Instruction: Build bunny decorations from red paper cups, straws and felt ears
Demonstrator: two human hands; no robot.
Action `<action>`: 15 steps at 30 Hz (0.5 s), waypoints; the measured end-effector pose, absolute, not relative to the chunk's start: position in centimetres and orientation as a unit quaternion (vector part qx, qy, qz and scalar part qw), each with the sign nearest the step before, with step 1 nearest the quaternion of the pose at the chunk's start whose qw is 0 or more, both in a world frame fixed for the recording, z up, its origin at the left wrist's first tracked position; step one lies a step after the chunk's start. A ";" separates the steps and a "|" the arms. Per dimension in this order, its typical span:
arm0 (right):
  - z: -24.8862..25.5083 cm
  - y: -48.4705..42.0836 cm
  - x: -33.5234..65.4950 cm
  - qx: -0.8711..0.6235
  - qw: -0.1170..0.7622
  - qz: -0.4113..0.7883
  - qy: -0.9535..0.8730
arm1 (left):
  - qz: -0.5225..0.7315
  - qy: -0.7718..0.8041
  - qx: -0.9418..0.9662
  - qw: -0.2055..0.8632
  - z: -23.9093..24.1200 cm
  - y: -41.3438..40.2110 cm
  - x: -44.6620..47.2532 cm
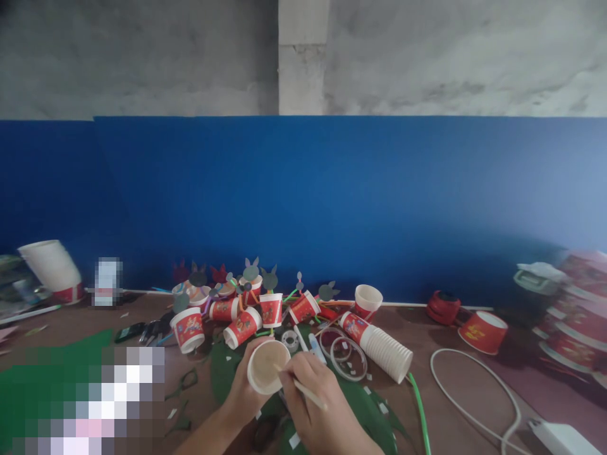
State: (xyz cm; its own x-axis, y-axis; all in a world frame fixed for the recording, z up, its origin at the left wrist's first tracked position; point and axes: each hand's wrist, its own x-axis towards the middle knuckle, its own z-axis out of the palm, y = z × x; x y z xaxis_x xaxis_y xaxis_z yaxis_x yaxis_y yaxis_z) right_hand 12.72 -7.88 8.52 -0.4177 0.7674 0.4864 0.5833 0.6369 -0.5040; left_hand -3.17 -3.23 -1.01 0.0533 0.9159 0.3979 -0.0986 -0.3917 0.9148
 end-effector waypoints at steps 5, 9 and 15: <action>8.6 -7.8 12.6 -0.405 0.357 0.124 -0.833 | 0.580 0.350 0.609 0.414 -1.0 -3.3 -3.3; 8.5 -7.8 12.7 -0.401 0.360 0.120 -0.834 | 0.575 0.349 0.611 0.417 -1.0 -3.3 -3.3; 8.3 -7.8 12.5 -0.397 0.357 0.125 -0.836 | 0.572 0.341 0.620 0.415 -1.5 -3.2 -3.3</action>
State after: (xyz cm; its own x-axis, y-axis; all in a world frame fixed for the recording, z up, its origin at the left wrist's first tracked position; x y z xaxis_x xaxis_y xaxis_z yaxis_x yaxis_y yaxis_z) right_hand 12.53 -7.76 8.25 -0.4303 0.7535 0.4970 0.5751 0.6532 -0.4925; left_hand -3.33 -3.21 -1.50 0.1141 0.8974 0.4262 -0.0526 -0.4229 0.9046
